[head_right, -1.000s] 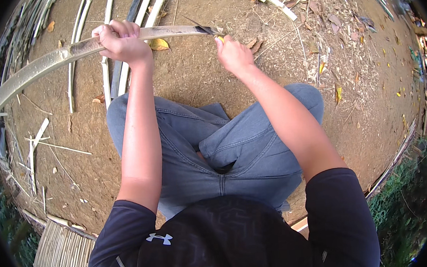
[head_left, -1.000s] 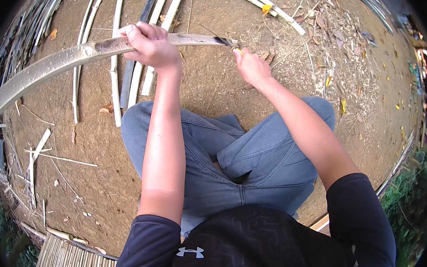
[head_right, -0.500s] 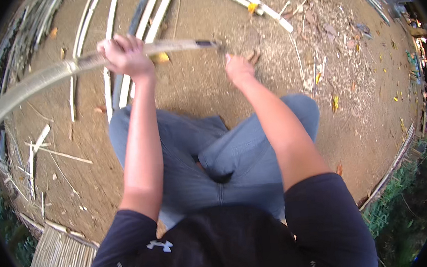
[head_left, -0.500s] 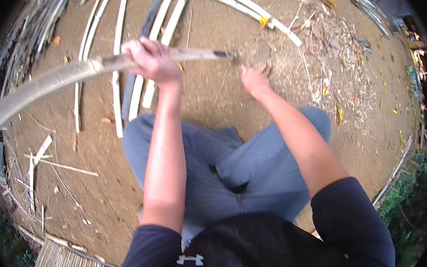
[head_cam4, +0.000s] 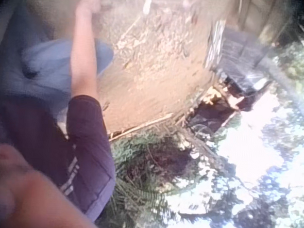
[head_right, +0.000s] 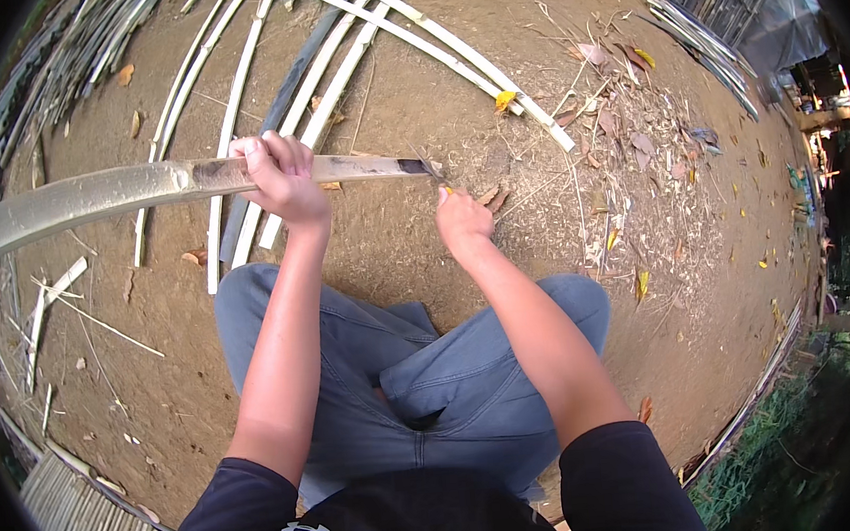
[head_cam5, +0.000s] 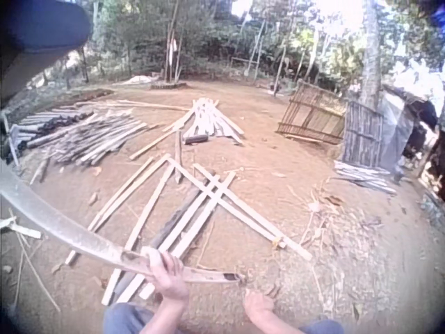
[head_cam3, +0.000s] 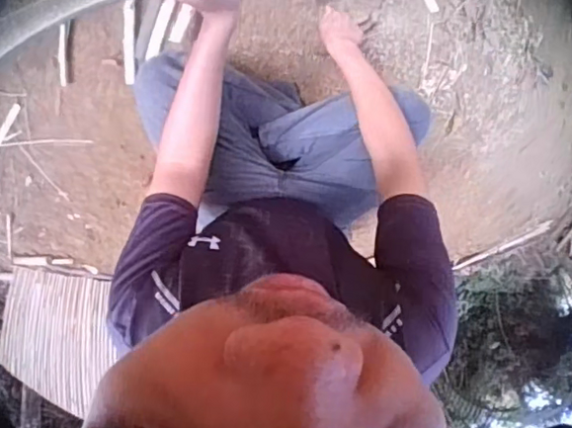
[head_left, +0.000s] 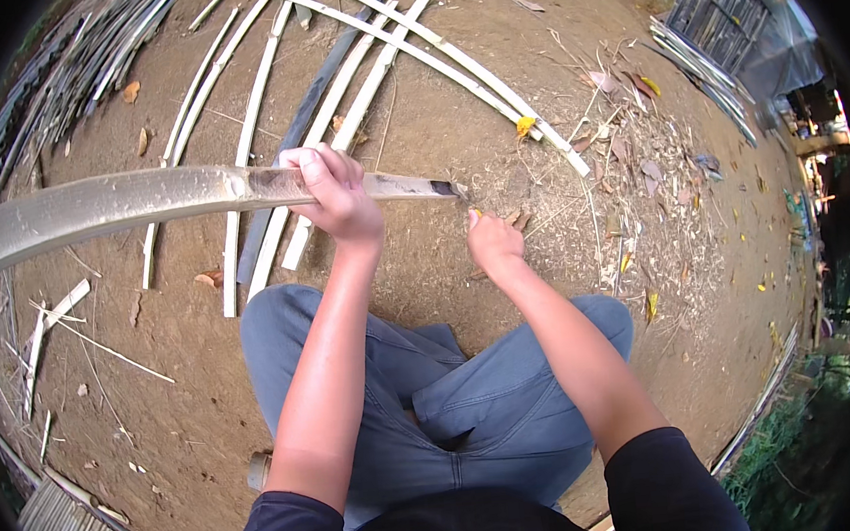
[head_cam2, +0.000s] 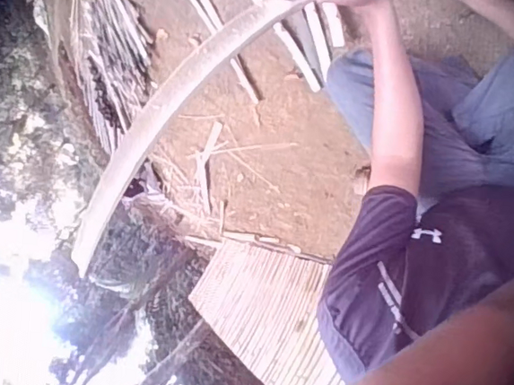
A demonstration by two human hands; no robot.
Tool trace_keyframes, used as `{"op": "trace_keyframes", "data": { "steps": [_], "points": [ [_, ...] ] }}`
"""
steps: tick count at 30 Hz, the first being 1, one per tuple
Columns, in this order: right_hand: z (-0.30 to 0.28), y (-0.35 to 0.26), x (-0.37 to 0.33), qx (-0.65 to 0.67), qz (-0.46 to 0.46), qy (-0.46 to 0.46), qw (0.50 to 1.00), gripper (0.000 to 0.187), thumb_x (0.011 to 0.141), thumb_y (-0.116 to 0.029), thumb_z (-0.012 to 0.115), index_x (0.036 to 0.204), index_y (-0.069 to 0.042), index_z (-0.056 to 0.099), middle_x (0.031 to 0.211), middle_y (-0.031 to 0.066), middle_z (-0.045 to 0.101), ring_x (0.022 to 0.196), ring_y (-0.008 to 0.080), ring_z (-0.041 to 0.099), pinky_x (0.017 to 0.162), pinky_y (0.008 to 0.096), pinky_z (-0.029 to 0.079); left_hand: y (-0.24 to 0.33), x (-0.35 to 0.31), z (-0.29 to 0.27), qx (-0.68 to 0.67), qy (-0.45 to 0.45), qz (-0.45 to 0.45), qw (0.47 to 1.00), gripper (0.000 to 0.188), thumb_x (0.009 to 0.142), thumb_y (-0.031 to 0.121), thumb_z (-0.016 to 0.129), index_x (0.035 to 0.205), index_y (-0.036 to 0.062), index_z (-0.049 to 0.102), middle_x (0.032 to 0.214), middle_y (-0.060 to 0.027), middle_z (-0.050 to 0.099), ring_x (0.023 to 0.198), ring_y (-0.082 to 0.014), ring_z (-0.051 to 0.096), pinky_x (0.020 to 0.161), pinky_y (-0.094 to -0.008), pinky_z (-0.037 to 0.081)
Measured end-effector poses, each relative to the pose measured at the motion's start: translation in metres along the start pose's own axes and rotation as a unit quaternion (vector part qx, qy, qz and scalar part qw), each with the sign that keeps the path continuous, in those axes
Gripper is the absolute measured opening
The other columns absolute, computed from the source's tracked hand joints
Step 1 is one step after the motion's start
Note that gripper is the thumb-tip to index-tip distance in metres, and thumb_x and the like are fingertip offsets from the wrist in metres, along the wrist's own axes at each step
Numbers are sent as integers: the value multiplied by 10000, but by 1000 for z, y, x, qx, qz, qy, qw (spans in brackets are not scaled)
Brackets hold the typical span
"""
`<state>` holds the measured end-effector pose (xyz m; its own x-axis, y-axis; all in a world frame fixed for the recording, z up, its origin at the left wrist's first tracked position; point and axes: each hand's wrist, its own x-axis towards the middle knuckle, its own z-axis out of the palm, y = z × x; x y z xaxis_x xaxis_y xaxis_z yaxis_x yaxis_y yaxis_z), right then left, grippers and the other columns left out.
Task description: The person sits on the ground and uses a knife to shave the nodes and surface of a long bamboo pole, rotating it to reach different sides.
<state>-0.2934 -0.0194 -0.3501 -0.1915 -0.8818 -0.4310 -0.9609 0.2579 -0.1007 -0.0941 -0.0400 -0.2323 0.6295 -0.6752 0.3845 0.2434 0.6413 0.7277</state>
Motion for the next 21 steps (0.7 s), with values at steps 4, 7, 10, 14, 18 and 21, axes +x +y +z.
{"op": "trace_keyframes", "data": {
  "steps": [4, 7, 10, 14, 18, 21],
  "points": [
    [-18, -18, -18, 21, -27, -22, 999, 560, 1035, -451, 315, 1141, 12, 611, 1067, 236, 688, 1026, 401, 661, 880, 489, 521, 3, 2, -2, 0, 22, -15, 1000, 205, 1011, 176, 361, 821, 130, 298, 558, 25, 269, 469, -61, 232, 430, -238, 229],
    [32, 29, 21, 5, 20, 22, 1000, 554, 1032, -452, 328, 1124, 22, 601, 1010, 235, 702, 960, 394, 689, 823, 486, 546, 3, 1, 6, -26, 8, -24, 999, 213, 1017, 179, 365, 818, 129, 304, 560, 27, 282, 471, -61, 235, 437, -236, 224],
    [33, 18, 18, -17, 17, 21, 999, 551, 1030, -452, 326, 1116, 17, 601, 1025, 248, 696, 968, 396, 686, 834, 491, 542, 0, -2, 0, -25, 12, -9, 1000, 218, 1023, 179, 375, 821, 125, 312, 565, 31, 287, 471, -59, 238, 438, -240, 225],
    [-12, -12, -18, -23, -22, -8, 999, 571, 1030, -455, 313, 1142, 19, 611, 1055, 266, 684, 1001, 398, 674, 874, 493, 529, 3, -2, 4, -30, 22, -23, 999, 208, 1026, 178, 367, 832, 124, 317, 573, 29, 288, 475, -61, 240, 445, -240, 233],
    [27, 32, 16, -6, 9, 18, 1000, 561, 1029, -459, 313, 1136, -3, 621, 1048, 267, 684, 996, 410, 671, 865, 497, 530, -2, -3, 3, -35, 12, -22, 999, 190, 1017, 170, 353, 837, 123, 316, 587, 30, 297, 493, -57, 251, 448, -235, 236],
    [19, 16, 10, -5, -3, 4, 1000, 566, 1029, -464, 316, 1109, -4, 634, 1046, 263, 686, 978, 413, 676, 847, 495, 538, 2, -6, -2, -25, 3, -15, 1000, 182, 1008, 176, 374, 844, 119, 321, 584, 33, 296, 493, -55, 246, 456, -234, 244]
  ]
}}
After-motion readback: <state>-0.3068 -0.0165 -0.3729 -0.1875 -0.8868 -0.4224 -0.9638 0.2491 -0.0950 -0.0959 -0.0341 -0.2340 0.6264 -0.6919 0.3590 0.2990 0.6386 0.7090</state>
